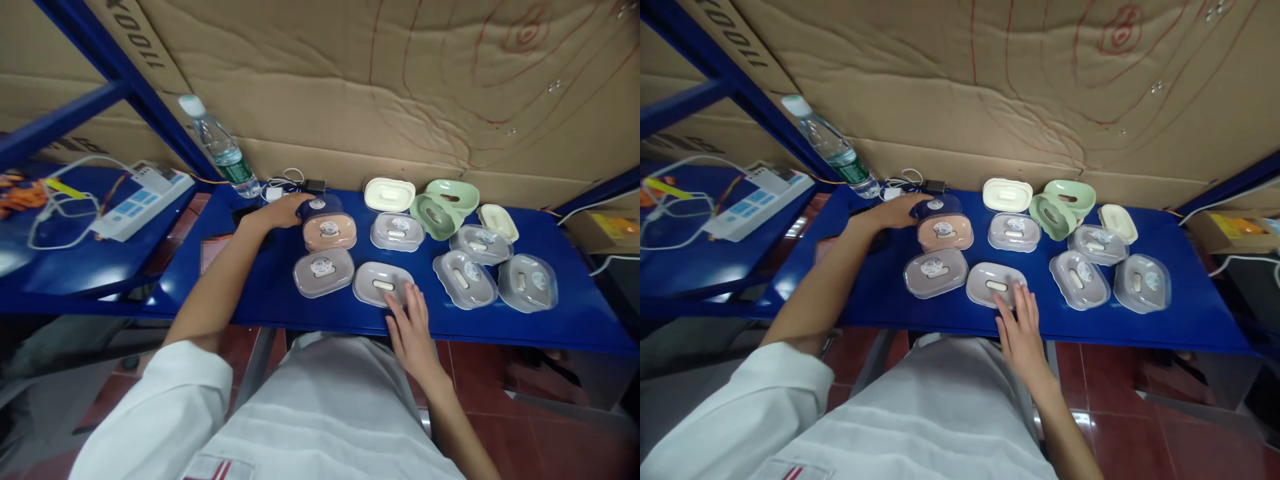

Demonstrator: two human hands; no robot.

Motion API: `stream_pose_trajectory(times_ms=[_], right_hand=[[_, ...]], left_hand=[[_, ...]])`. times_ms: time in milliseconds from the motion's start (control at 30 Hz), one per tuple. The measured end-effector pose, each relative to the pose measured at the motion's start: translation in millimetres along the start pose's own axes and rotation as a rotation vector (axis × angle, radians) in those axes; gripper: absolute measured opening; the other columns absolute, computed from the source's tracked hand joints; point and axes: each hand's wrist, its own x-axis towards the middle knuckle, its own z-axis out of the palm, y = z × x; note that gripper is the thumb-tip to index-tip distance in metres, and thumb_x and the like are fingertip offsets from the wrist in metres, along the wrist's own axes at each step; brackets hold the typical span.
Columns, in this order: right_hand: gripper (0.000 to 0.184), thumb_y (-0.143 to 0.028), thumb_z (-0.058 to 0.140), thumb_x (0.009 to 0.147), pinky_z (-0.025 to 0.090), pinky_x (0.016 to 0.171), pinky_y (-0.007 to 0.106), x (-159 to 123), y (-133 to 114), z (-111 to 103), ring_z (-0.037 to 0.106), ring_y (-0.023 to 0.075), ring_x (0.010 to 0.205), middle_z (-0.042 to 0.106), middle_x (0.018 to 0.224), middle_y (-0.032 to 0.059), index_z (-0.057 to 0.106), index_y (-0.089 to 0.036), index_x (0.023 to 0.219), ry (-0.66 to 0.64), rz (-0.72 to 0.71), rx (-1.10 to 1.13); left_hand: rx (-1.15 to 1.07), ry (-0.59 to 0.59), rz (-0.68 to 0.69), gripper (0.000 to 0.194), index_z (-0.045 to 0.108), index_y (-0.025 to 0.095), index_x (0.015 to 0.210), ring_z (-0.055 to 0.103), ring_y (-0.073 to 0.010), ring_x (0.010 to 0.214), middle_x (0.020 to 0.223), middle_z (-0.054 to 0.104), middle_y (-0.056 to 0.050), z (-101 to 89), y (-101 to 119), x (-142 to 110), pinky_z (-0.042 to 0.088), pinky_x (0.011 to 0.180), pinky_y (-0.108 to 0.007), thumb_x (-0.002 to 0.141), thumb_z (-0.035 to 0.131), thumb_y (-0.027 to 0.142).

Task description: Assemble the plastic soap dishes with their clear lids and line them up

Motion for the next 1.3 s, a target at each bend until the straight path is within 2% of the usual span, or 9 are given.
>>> stream_pose_trajectory(times_ms=[133,333,533,633,700,833,933,1100,1300], right_hand=[[0.073,-0.021,0.051,0.111,0.029,0.132,0.069,3.4,-0.1,2.0,0.024,0.0363,0.168,0.011,0.185,0.0056,0.021,-0.041,0.175,-0.023,0.005,-0.024],[0.066,-0.024,0.052,0.111,0.029,0.132,0.069,5.3,0.5,3.5,0.032,0.0342,0.165,0.031,0.179,0.0077,0.031,-0.039,0.172,-0.038,0.006,-0.022],[0.085,-0.028,0.06,0.108,0.039,0.128,0.067,0.2,2.6,0.2,0.019,0.0365,0.169,0.011,0.184,0.0131,0.009,-0.034,0.176,0.087,0.063,0.137],[0.088,-0.029,0.061,0.108,0.039,0.128,0.067,-1.6,6.9,-2.6,0.014,0.0374,0.17,0.004,0.184,0.0143,0.006,-0.033,0.176,0.123,0.087,0.194],[0.089,-0.027,0.063,0.106,0.039,0.128,0.067,-1.5,12.0,-5.5,0.017,0.0371,0.169,0.004,0.184,0.0137,0.009,-0.034,0.176,0.158,0.041,0.2],[0.093,-0.025,0.071,0.102,0.037,0.129,0.069,5.0,24.0,-14.6,0.026,0.0369,0.167,0.005,0.184,0.0089,0.015,-0.041,0.174,0.329,-0.1,0.186],[0.094,-0.03,0.073,0.101,0.036,0.13,0.069,14.9,31.1,-20.9,0.018,0.0388,0.169,0.002,0.185,0.0074,0.016,-0.042,0.174,0.284,-0.101,0.183],[0.068,-0.034,0.052,0.112,0.04,0.13,0.059,26.5,37.7,-18.3,0.022,0.0331,0.169,0.011,0.185,0.0059,0.023,-0.041,0.174,0.021,-0.002,0.175],[0.058,-0.036,0.042,0.115,0.036,0.132,0.061,27.2,37.6,-14.5,0.022,0.0322,0.169,0.018,0.183,0.0057,0.032,-0.039,0.171,-0.021,0.074,0.175]], left_hand=[[-0.072,-0.018,0.002,0.078,0.052,0.021,0.158,0.056,-0.032,0.147,0.162,0.058,-0.012,11.6,-9.7,-3.1,0.041,0.126,-0.047,0.088,0.072,0.049],[-0.006,0.067,-0.063,0.075,0.055,0.023,0.156,0.057,-0.0331,0.146,0.159,0.061,-0.01,19.2,-1.1,-4.8,0.042,0.124,-0.047,0.089,0.073,0.052],[0.039,0.147,-0.16,0.068,0.061,0.02,0.152,0.07,-0.0338,0.126,0.145,0.071,-0.013,-3.7,13.0,-16.5,0.051,0.112,-0.046,0.093,0.07,0.054],[-0.094,0.233,-0.152,0.066,0.065,0.022,0.147,0.075,-0.0288,0.106,0.139,0.074,-0.012,-21.6,33.9,-45.6,0.057,0.101,-0.044,0.094,0.068,0.061],[-0.241,0.284,-0.085,0.066,0.063,0.024,0.148,0.076,-0.0254,0.1,0.139,0.074,-0.01,-24.9,62.5,-72.9,0.06,0.097,-0.042,0.097,0.064,0.066],[-0.181,0.28,0.223,0.061,0.055,0.028,0.157,0.062,-0.0311,0.142,0.157,0.063,-0.01,6.6,135.0,-118.9,0.047,0.121,-0.05,0.104,0.063,0.056],[-0.119,0.243,0.353,0.06,0.051,0.03,0.16,0.055,-0.0308,0.15,0.16,0.06,-0.011,47.9,168.1,-128.3,0.038,0.129,-0.055,0.106,0.062,0.054],[0.022,0.227,0.415,0.061,0.048,0.03,0.162,0.052,-0.0314,0.154,0.167,0.053,-0.012,83.8,170.3,-115.6,0.035,0.132,-0.056,0.107,0.059,0.055],[0.171,0.23,0.378,0.061,0.049,0.029,0.163,0.053,-0.0332,0.154,0.166,0.054,-0.015,75.0,156.3,-108.9,0.036,0.132,-0.055,0.106,0.064,0.045]])
